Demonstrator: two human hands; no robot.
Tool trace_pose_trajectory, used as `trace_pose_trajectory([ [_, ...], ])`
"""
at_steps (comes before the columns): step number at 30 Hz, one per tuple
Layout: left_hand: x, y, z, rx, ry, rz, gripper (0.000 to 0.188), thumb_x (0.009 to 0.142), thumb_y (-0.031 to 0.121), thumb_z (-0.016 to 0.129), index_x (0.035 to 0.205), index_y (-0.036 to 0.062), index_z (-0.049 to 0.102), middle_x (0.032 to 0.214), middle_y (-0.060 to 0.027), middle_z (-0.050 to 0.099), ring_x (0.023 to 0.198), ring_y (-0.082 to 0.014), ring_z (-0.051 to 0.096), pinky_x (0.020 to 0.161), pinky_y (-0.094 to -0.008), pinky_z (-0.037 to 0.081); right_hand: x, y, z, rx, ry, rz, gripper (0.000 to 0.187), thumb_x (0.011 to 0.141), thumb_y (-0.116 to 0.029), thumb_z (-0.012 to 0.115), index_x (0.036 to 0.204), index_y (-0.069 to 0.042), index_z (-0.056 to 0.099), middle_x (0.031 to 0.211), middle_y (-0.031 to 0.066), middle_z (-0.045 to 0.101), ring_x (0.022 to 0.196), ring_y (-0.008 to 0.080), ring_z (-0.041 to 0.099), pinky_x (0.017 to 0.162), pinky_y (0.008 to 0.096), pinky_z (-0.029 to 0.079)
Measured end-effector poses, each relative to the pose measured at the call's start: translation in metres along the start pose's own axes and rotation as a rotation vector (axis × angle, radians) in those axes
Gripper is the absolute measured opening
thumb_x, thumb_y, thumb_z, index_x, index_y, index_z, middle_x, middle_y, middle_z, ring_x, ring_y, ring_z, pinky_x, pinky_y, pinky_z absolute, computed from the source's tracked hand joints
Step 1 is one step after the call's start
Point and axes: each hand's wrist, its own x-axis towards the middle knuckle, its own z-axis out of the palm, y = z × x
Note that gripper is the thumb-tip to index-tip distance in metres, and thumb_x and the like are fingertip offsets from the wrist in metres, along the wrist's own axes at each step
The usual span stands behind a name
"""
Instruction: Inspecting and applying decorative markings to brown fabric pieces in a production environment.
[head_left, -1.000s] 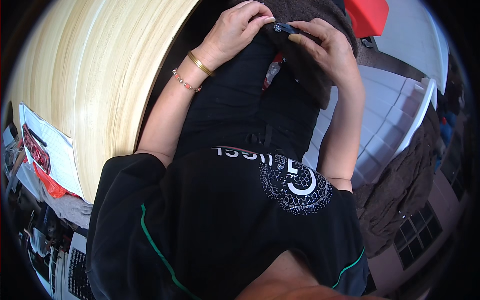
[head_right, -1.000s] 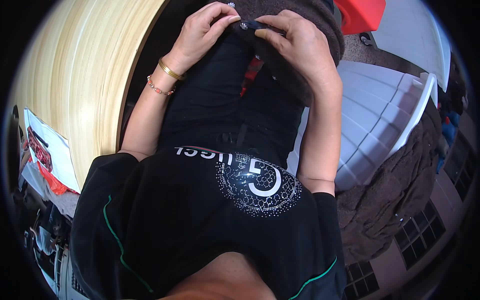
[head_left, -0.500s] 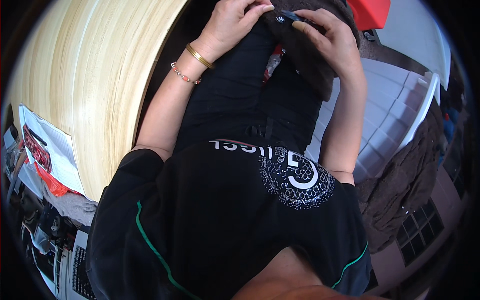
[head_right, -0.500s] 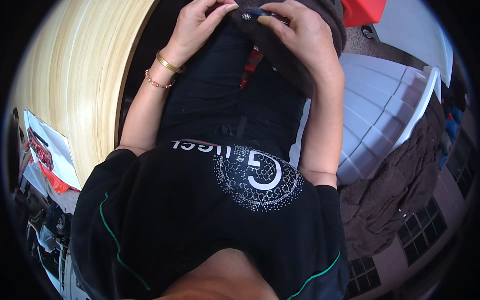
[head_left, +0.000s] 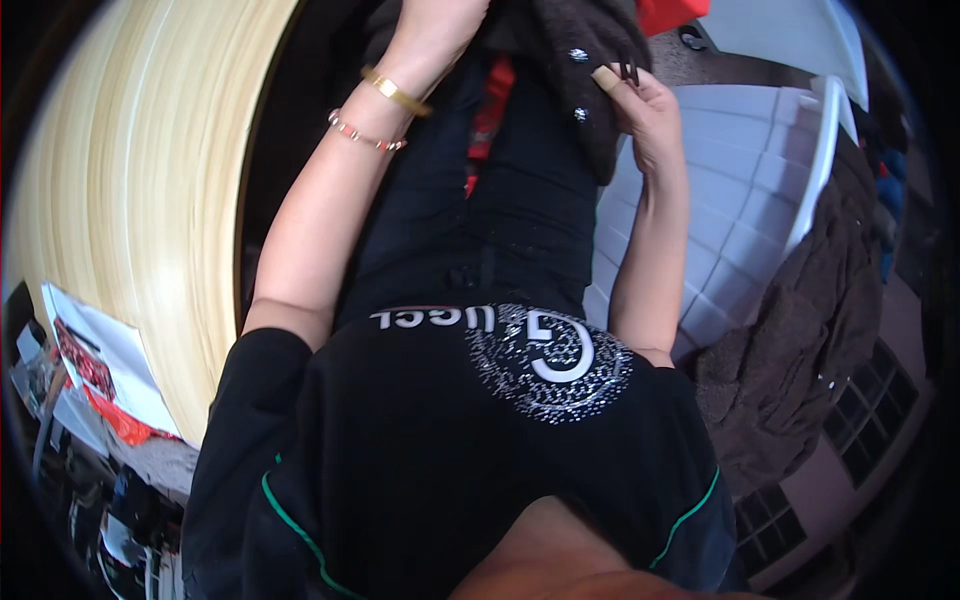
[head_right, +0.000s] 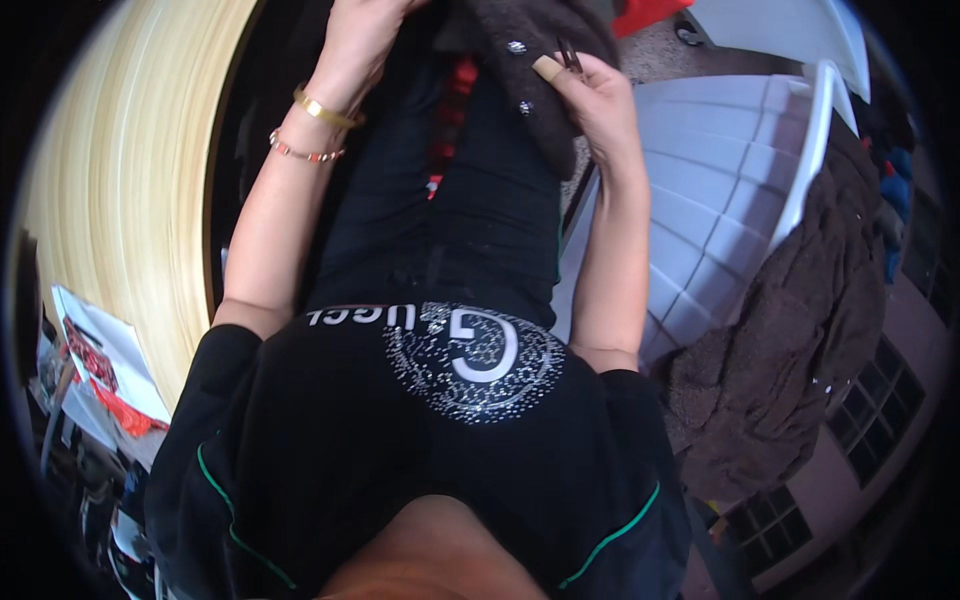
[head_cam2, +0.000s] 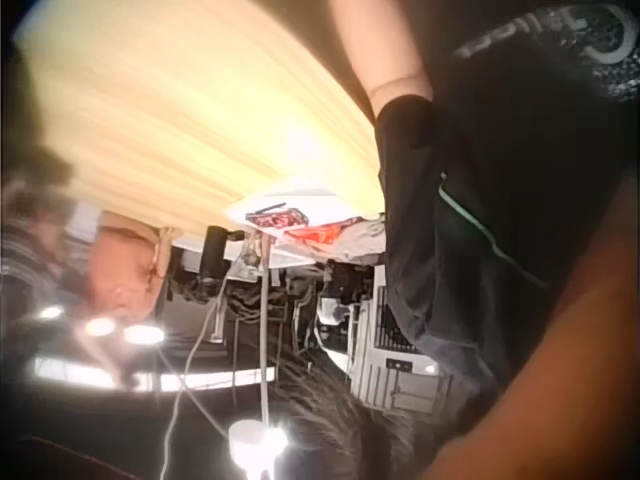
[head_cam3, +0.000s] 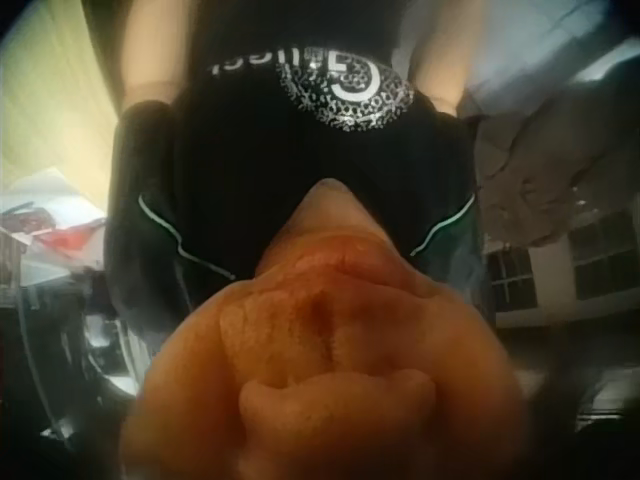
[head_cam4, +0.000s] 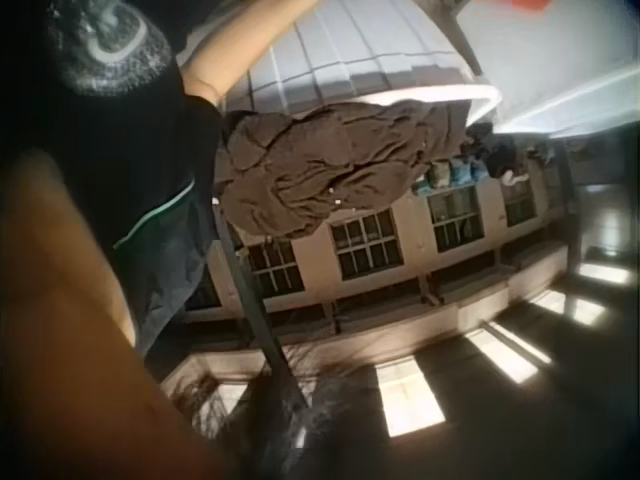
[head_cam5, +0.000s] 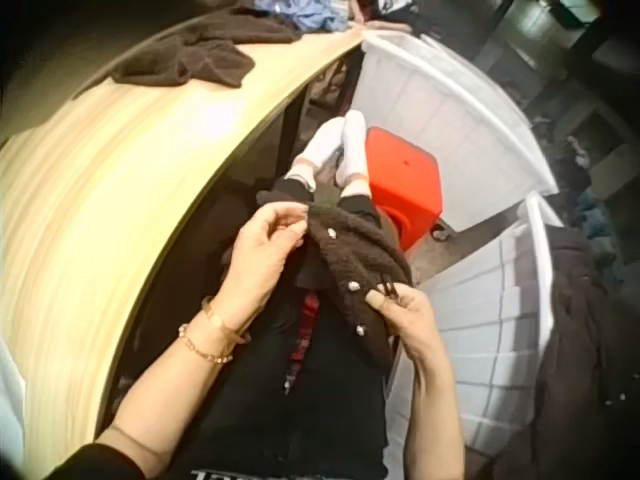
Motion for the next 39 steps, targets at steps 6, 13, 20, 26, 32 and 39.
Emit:
trace_pose_trajectory([
  [6,-0.029,-0.005,0.031,0.262,-0.048,0.097,0.018,0.099,0.007,0.064,0.114,-0.0027,0.07,0.115,-0.006,0.07,0.108,-0.0138,0.067,0.097,-0.026,0.052,0.008,0.013,-0.032,0.172,-0.028,0.137,0.017,0.102,-0.021,0.065,0.087,-0.015,0.059,0.066,-0.0104,0.044,0.05,-0.0004,0.032,0.045,0.0188,0.022],
  [13,-0.056,-0.018,0.05,0.844,-0.185,0.29,0.028,0.086,0.017,0.078,0.112,0.0111,0.073,0.099,-0.0077,0.06,0.087,-0.0236,0.064,0.077,-0.0339,0.054,0.011,0.021,-0.035,0.212,-0.076,0.161,0.025,0.101,-0.025,0.067,0.081,-0.017,0.055,0.065,-0.0113,0.043,0.049,-0.0015,0.032,0.044,0.0183,0.022],
  [20,-0.047,-0.039,0.056,0.873,-0.246,0.225,0.029,0.087,0.023,0.077,0.114,0.0136,0.075,0.092,-0.0065,0.058,0.082,-0.0231,0.062,0.074,-0.0361,0.053,0.008,0.022,-0.039,0.314,-0.195,0.196,0.022,0.101,-0.026,0.067,0.083,-0.017,0.057,0.064,-0.0117,0.043,0.048,-0.0015,0.032,0.044,0.0182,0.023],
  [26,-0.04,-0.045,0.054,0.857,-0.266,0.178,0.017,0.087,0.021,0.077,0.1,0.0108,0.078,0.084,-0.0062,0.058,0.076,-0.0217,0.061,0.072,-0.0341,0.052,0.008,0.023,-0.038,0.303,-0.202,0.227,0.02,0.101,-0.025,0.067,0.085,-0.017,0.058,0.064,-0.012,0.043,0.048,-0.0016,0.032,0.044,0.018,0.023],
  [32,-0.043,-0.027,0.04,0.789,-0.274,0.213,0.012,0.09,0.016,0.074,0.096,0.0058,0.076,0.085,-0.0062,0.06,0.075,-0.0182,0.061,0.07,-0.0321,0.051,0.003,0.02,-0.038,0.192,-0.151,0.213,0.01,0.1,-0.023,0.068,0.095,-0.015,0.065,0.065,-0.0133,0.042,0.05,-0.0025,0.031,0.045,0.0176,0.022],
  [39,-0.058,0.007,0.036,0.657,-0.332,0.277,0.01,0.091,0.012,0.073,0.095,0.0023,0.073,0.098,-0.0065,0.065,0.082,-0.017,0.062,0.073,-0.0289,0.051,-0.008,0.008,-0.018,-0.042,-0.115,-0.059,0.025,0.099,-0.02,0.069,0.12,-0.005,0.068,0.08,-0.0088,0.06,0.065,-0.0014,0.047,0.055,0.0175,0.032],
])
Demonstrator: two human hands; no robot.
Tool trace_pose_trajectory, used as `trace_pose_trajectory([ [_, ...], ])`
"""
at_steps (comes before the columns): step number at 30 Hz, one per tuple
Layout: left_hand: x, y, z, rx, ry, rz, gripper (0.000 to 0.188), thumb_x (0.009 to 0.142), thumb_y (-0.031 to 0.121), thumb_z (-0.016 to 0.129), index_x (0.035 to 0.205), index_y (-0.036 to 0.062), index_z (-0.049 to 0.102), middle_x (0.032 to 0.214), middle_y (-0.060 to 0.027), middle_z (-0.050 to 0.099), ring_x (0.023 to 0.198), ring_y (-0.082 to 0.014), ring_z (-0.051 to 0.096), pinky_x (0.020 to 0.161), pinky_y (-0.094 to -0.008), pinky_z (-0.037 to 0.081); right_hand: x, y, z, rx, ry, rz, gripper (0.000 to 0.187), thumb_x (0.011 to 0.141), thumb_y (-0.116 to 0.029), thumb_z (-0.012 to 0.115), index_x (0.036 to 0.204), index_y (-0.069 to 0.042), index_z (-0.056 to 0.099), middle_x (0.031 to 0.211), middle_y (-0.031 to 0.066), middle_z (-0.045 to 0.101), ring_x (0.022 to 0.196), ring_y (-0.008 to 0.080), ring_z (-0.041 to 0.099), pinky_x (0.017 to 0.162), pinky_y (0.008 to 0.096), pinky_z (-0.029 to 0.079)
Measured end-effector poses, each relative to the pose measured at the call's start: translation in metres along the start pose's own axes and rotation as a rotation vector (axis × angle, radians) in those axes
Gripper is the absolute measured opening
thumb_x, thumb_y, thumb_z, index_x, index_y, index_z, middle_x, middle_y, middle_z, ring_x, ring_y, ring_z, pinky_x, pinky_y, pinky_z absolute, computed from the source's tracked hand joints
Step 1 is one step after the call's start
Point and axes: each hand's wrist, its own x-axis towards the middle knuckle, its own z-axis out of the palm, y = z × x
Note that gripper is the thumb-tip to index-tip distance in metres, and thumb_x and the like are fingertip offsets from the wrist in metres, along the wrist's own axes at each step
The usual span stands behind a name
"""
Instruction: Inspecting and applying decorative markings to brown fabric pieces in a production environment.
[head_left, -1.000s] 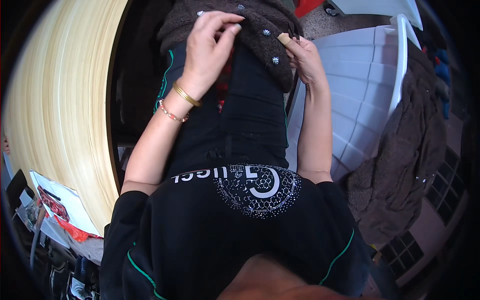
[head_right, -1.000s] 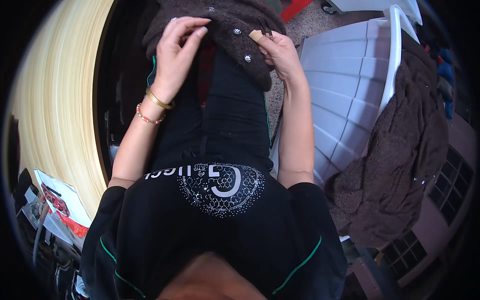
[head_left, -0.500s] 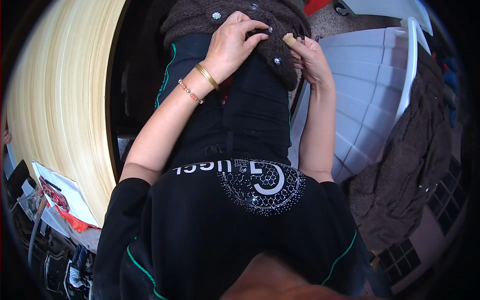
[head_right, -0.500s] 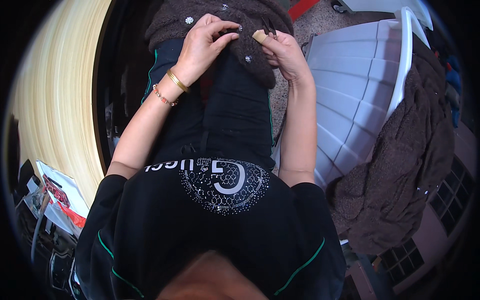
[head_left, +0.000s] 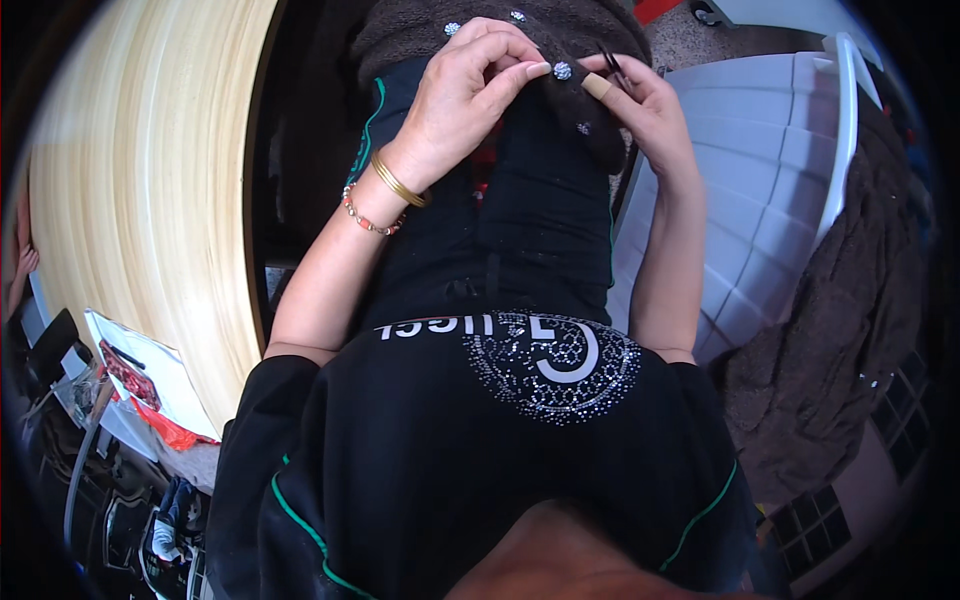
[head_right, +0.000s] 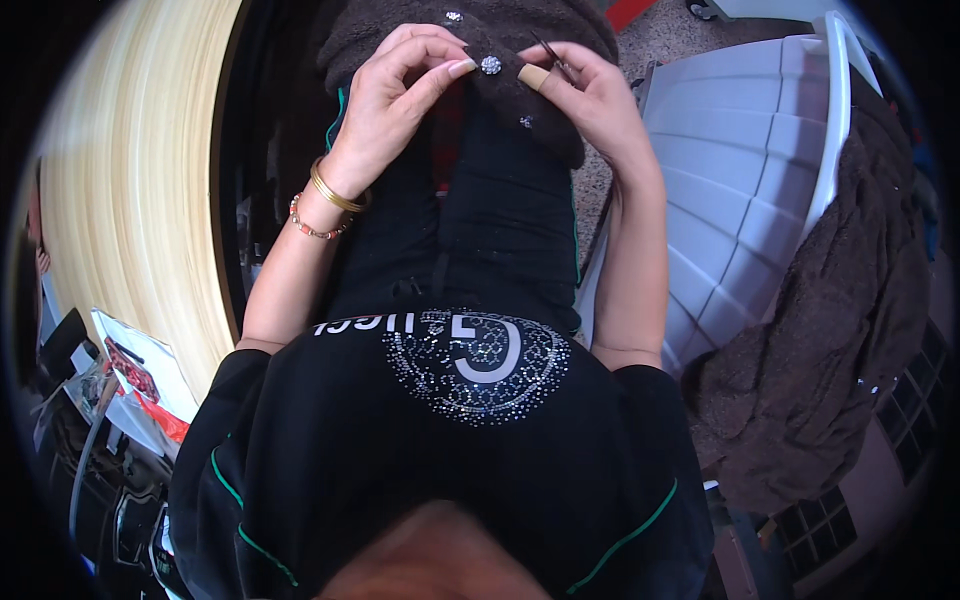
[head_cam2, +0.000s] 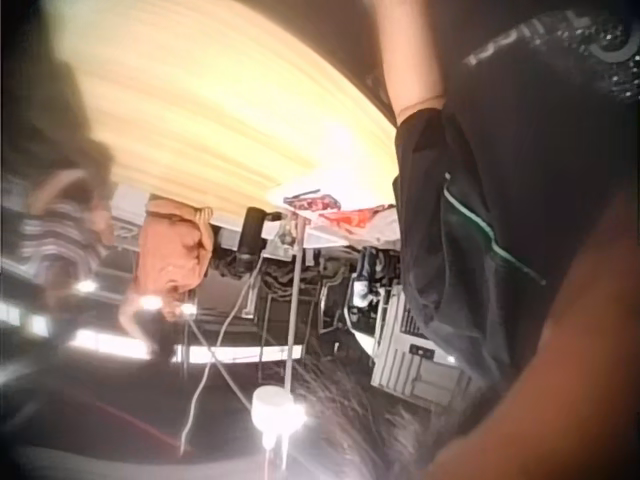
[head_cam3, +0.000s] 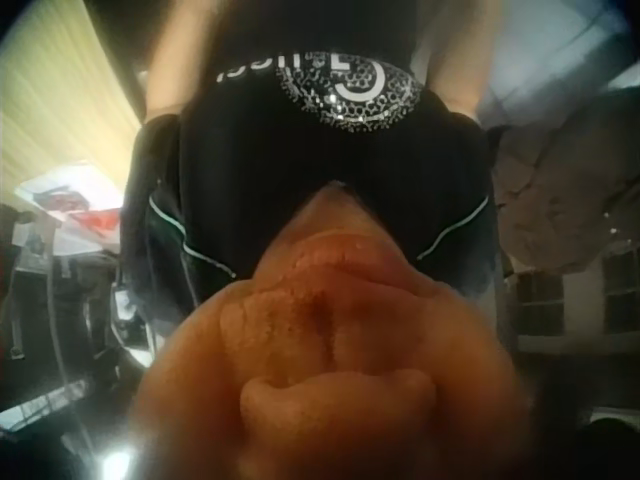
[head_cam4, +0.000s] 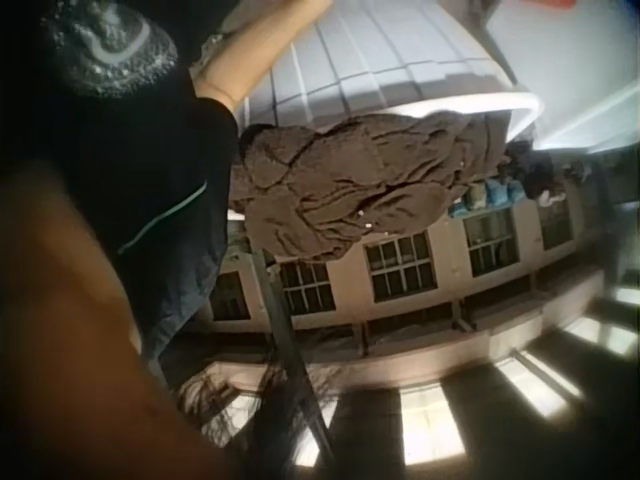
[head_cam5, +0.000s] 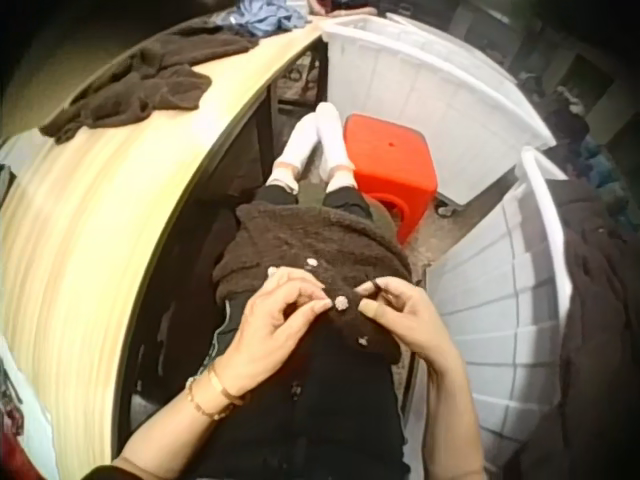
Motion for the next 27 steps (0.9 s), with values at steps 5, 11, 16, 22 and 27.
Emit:
trace_pose_trajectory([
  [5,-0.007,0.014,-0.004,-0.045,0.092,-0.047,0.009,0.097,0.006,0.067,0.102,-0.0013,0.07,0.114,-0.0058,0.066,0.084,-0.0076,0.066,0.078,-0.0218,0.053,-0.008,-0.026,0.001,-0.17,-0.012,-0.266,0.034,0.102,-0.017,0.065,0.133,-0.004,0.064,0.102,-0.0031,0.061,0.091,0.0055,0.054,0.079,0.0211,0.043],
  [11,-0.01,0.01,-0.002,-0.193,0.072,-0.018,0.009,0.097,0.008,0.067,0.104,0.0024,0.069,0.093,-0.0031,0.064,0.07,-0.0075,0.056,0.065,-0.0221,0.047,0.003,-0.034,0.007,-0.365,-0.086,-0.486,0.035,0.101,-0.015,0.065,0.135,-0.006,0.065,0.094,-0.001,0.06,0.087,0.0091,0.054,0.079,0.0242,0.044],
  [16,-0.016,0.002,-0.004,-0.18,0.079,-0.084,0.008,0.098,0.009,0.067,0.101,0.0022,0.069,0.082,-0.001,0.061,0.066,-0.0062,0.053,0.062,-0.0223,0.045,0.005,-0.035,0.006,-0.392,-0.222,-0.45,0.033,0.096,-0.019,0.07,0.128,-0.011,0.071,0.083,0.0005,0.055,0.076,0.0107,0.055,0.069,0.0267,0.045],
  [22,-0.019,0.0,-0.004,-0.168,0.084,-0.112,0.009,0.098,0.011,0.067,0.102,0.0024,0.069,0.078,-0.0005,0.06,0.064,-0.0064,0.053,0.06,-0.0228,0.045,0.004,-0.045,0.001,-0.424,-0.329,-0.401,0.031,0.097,-0.013,0.068,0.128,-0.006,0.071,0.088,-0.0007,0.057,0.08,0.0072,0.053,0.068,0.0236,0.042],
  [27,-0.017,0.001,-0.006,-0.117,0.072,-0.093,0.009,0.098,0.01,0.067,0.102,0.0024,0.068,0.079,-0.0013,0.061,0.065,-0.0072,0.055,0.061,-0.0229,0.046,0.007,-0.05,0.001,-0.49,-0.346,-0.393,0.032,0.097,-0.014,0.067,0.128,-0.008,0.071,0.088,-0.001,0.055,0.079,0.007,0.052,0.067,0.0239,0.042],
])
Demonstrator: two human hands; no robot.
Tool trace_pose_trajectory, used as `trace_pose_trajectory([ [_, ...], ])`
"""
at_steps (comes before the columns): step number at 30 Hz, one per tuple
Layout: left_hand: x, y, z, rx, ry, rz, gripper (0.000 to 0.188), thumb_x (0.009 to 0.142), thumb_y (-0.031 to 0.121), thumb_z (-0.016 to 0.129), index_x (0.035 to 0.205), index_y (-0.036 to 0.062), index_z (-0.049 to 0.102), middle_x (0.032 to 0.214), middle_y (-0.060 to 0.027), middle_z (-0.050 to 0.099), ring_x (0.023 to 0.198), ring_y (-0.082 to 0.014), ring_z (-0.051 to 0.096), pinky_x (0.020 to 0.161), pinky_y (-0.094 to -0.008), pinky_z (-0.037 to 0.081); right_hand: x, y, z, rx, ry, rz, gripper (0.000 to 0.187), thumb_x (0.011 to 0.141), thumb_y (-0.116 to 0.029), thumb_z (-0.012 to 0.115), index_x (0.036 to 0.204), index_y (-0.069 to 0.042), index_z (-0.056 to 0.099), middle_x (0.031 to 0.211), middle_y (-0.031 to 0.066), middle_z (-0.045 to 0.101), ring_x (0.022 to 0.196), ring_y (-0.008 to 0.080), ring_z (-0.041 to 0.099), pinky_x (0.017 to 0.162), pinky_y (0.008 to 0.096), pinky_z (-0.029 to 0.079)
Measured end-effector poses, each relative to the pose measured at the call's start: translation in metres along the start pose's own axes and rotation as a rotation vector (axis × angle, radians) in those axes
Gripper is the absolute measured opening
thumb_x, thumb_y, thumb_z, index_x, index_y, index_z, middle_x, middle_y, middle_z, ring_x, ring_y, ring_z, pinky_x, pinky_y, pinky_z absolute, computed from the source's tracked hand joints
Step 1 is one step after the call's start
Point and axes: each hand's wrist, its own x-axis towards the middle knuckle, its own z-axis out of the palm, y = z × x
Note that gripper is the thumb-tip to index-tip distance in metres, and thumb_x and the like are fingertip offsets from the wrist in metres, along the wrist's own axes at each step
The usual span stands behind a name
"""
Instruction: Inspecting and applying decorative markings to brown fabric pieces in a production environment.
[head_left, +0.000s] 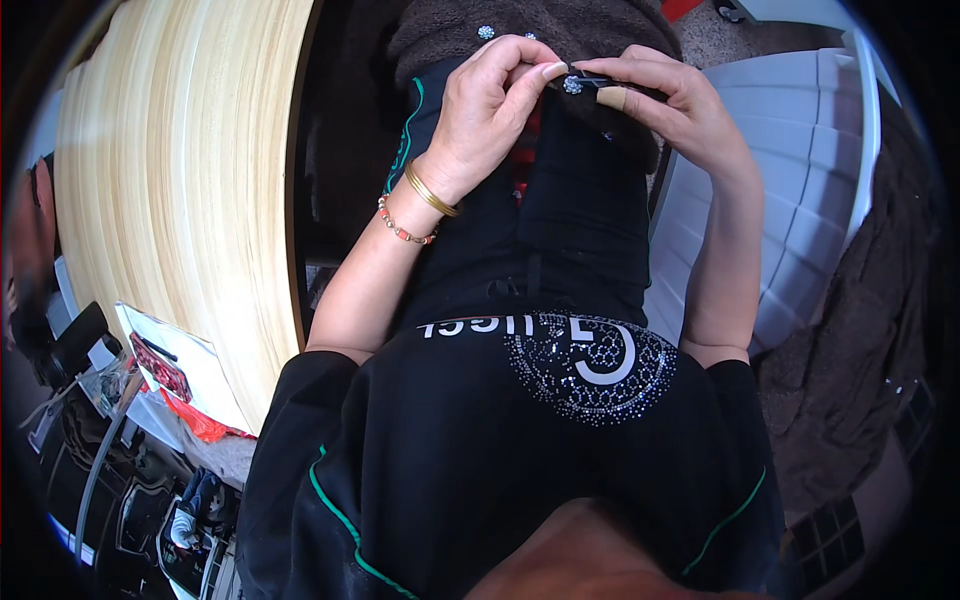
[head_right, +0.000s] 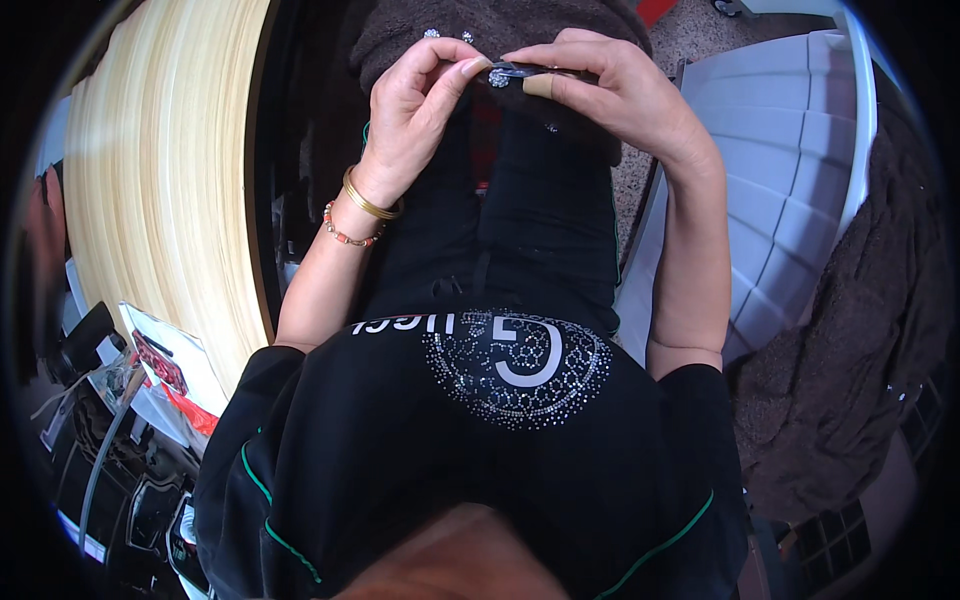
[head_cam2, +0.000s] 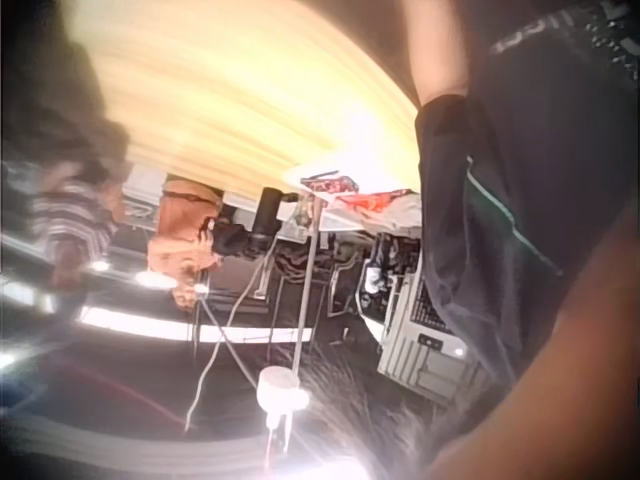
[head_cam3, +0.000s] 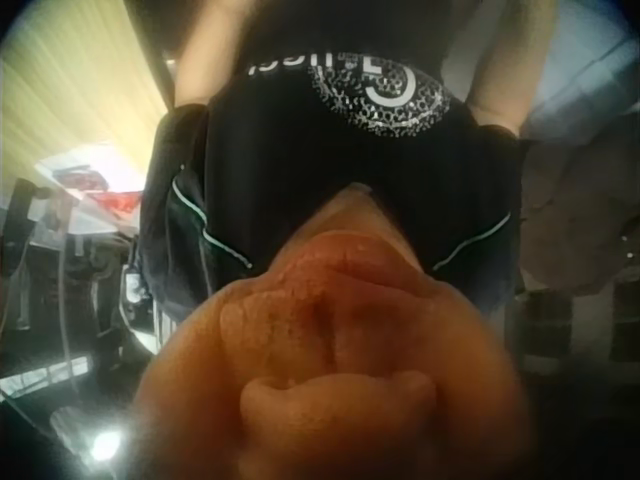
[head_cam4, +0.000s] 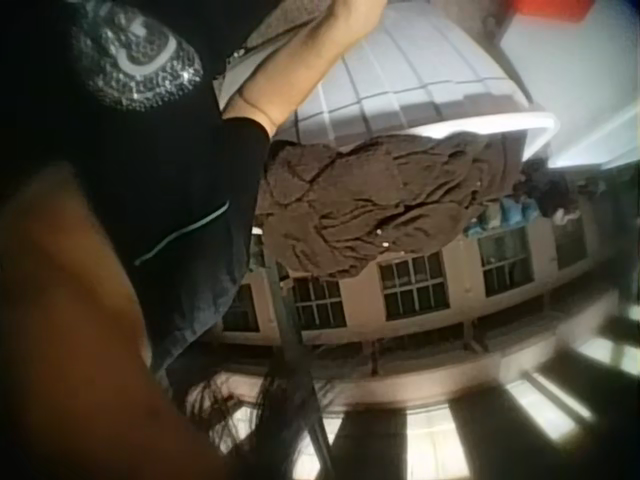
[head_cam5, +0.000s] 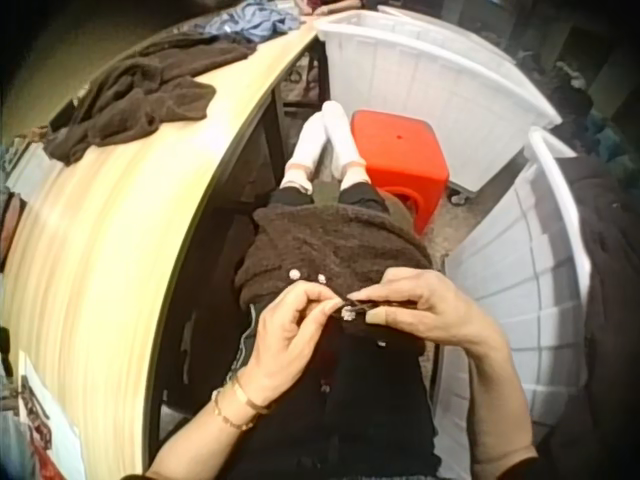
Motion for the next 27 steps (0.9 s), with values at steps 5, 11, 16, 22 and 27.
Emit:
trace_pose_trajectory([
  [5,0.001,0.0014,-0.0022,0.001,0.012,0.03,0.007,0.098,0.009,0.067,0.101,0.0025,0.068,0.083,-0.0032,0.062,0.067,-0.0088,0.056,0.063,-0.0238,0.048,0.0036,0.0003,-0.0069,0.015,0.009,-0.026,0.032,0.097,-0.014,0.065,0.129,-0.009,0.071,0.087,-0.0014,0.054,0.079,0.0071,0.051,0.066,0.0241,0.04],
  [11,0.0001,0.0036,-0.0026,0.008,0.008,0.049,0.007,0.097,0.009,0.067,0.101,0.0025,0.068,0.083,-0.0033,0.06,0.068,-0.01,0.055,0.064,-0.0247,0.047,0.004,0.0006,-0.0096,-0.026,-0.044,0.006,0.033,0.096,-0.014,0.065,0.129,-0.008,0.07,0.089,-0.0006,0.056,0.079,0.0082,0.052,0.068,0.0241,0.041],
  [16,0.0002,0.0045,-0.0051,0.009,-0.008,0.055,0.007,0.097,0.009,0.067,0.1,0.0024,0.068,0.082,-0.0036,0.059,0.068,-0.0106,0.055,0.064,-0.0251,0.047,0.0045,0.0008,-0.0091,-0.041,0.013,0.063,0.033,0.096,-0.013,0.066,0.129,-0.009,0.071,0.085,-0.0009,0.052,0.076,0.0084,0.049,0.065,0.0252,0.04],
  [22,0.0009,0.0039,-0.0043,0.009,-0.009,0.041,0.008,0.096,0.009,0.068,0.1,0.0025,0.068,0.083,-0.0044,0.06,0.069,-0.0116,0.056,0.064,-0.026,0.047,0.0043,-0.0004,-0.0064,-0.034,-0.017,-0.032,0.032,0.096,-0.016,0.069,0.127,-0.009,0.072,0.083,-0.0013,0.05,0.073,0.0085,0.048,0.063,0.0263,0.039],
  [27,0.0001,0.0035,-0.0047,0.032,-0.021,0.026,0.008,0.097,0.01,0.068,0.1,0.0026,0.068,0.083,-0.0049,0.06,0.069,-0.0125,0.056,0.064,-0.0264,0.048,0.006,-0.003,-0.0062,-0.091,-0.022,-0.075,0.032,0.095,-0.017,0.071,0.126,-0.009,0.072,0.082,-0.0004,0.048,0.073,0.0093,0.048,0.063,0.0266,0.039],
])
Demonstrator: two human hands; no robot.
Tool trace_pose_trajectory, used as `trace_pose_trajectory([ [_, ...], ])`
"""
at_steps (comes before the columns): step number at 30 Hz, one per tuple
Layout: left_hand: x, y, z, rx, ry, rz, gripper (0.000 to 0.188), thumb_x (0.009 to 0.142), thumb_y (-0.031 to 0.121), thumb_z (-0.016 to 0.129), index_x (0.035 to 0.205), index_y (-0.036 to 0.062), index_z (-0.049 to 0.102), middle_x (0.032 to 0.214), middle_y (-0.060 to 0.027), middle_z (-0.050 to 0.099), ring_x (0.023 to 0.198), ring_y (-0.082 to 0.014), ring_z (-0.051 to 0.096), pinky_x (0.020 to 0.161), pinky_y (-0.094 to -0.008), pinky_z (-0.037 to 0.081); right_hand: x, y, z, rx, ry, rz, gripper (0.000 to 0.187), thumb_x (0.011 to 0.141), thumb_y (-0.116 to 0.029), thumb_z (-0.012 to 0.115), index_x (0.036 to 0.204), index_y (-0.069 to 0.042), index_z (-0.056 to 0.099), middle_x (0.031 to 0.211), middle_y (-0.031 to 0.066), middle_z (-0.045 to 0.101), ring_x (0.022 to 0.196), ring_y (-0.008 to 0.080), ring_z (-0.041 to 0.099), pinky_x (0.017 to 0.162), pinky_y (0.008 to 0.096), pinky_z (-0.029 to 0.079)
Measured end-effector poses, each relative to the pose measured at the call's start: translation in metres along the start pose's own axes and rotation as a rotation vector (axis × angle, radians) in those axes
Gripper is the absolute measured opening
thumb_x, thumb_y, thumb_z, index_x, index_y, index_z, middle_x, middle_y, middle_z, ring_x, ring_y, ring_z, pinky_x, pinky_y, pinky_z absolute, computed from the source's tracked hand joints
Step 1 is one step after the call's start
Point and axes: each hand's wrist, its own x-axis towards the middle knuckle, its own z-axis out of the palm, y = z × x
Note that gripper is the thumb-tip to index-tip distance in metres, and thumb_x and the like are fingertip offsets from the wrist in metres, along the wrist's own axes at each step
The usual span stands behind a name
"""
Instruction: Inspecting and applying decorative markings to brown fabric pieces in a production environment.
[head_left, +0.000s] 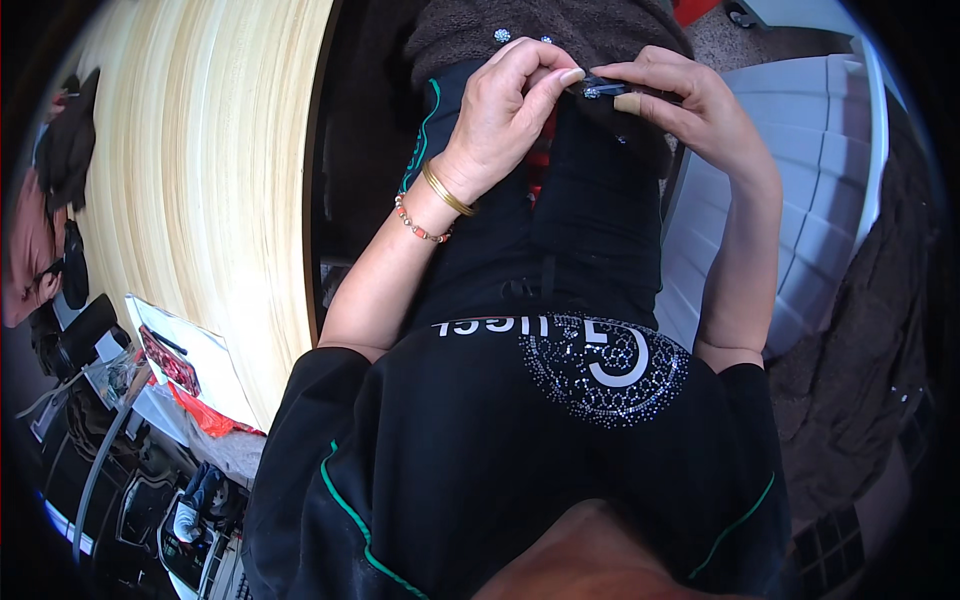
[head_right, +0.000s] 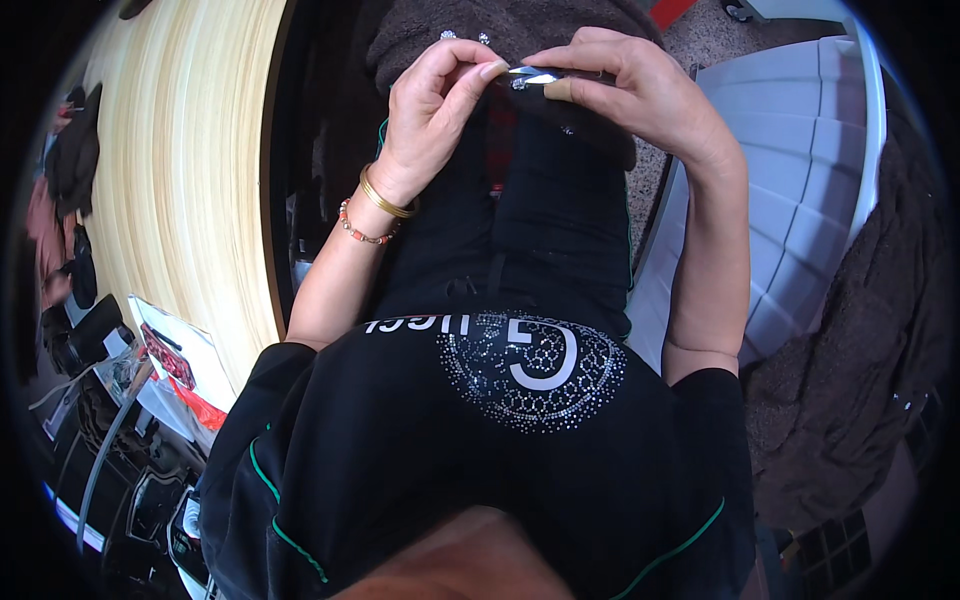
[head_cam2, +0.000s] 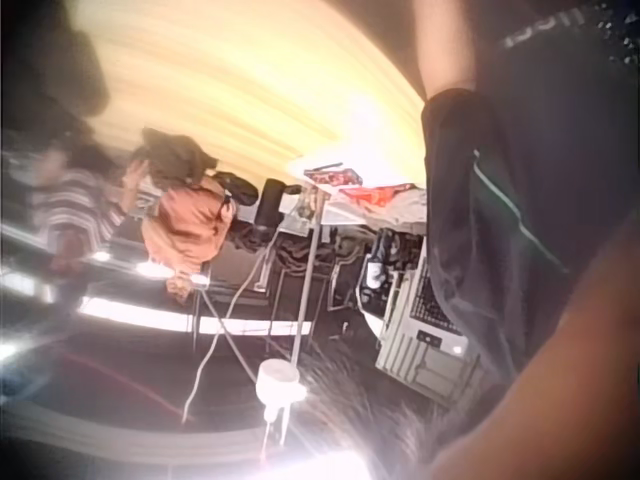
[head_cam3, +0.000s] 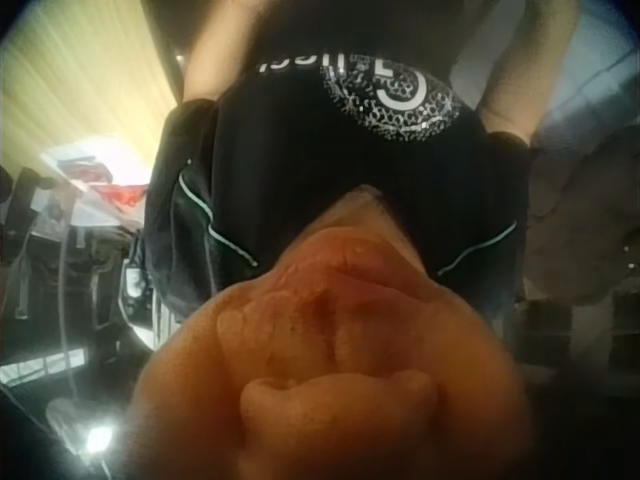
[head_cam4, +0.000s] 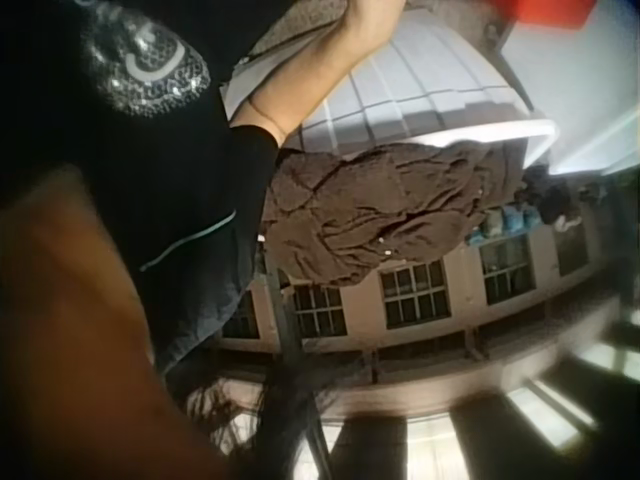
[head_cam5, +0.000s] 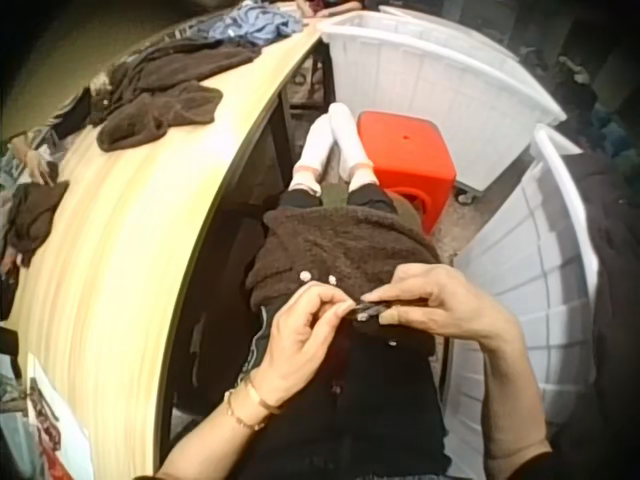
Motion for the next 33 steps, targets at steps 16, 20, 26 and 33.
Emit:
trace_pose_trajectory([
  [16,-0.001,-0.019,0.009,-0.309,0.079,-0.313,0.013,0.1,0.008,0.065,0.109,0.0007,0.069,0.098,-0.0026,0.069,0.087,-0.0073,0.065,0.079,-0.0216,0.052,0.004,0.002,0.003,-0.003,0.102,0.096,0.033,0.091,-0.015,0.076,0.122,-0.006,0.071,0.081,-0.0025,0.051,0.072,0.0073,0.048,0.064,0.0259,0.04],
  [20,-0.001,-0.022,0.013,-0.408,0.099,-0.275,0.009,0.102,0.007,0.06,0.107,0.001,0.065,0.095,0.0017,0.063,0.086,-0.006,0.056,0.08,-0.0219,0.047,-0.021,0.005,0.008,0.191,0.181,0.491,0.041,0.09,-0.032,0.079,0.125,-0.011,0.071,0.099,0.0096,0.07,0.087,0.0198,0.064,0.077,0.0322,0.051],
  [26,0.018,-0.013,0.021,-0.454,0.082,-0.313,0.013,0.102,0.006,0.06,0.112,0.0005,0.066,0.097,0.0017,0.064,0.09,-0.0059,0.057,0.081,-0.022,0.047,-0.049,0.039,0.038,0.074,0.242,0.457,0.029,0.088,-0.017,0.08,0.113,-0.005,0.07,0.077,-0.0096,0.053,0.067,0.0013,0.043,0.058,0.0199,0.032],
  [33,0.03,-0.005,0.035,-0.066,0.038,-0.092,0.015,0.098,0.002,0.059,0.111,0.0003,0.067,0.094,-0.0018,0.065,0.082,-0.0092,0.061,0.073,-0.0227,0.05,-0.057,0.075,0.042,0.633,0.447,0.546,0.017,0.096,-0.028,0.073,0.1,-0.011,0.072,0.069,-0.0143,0.048,0.058,-0.0026,0.037,0.052,0.0196,0.024],
])
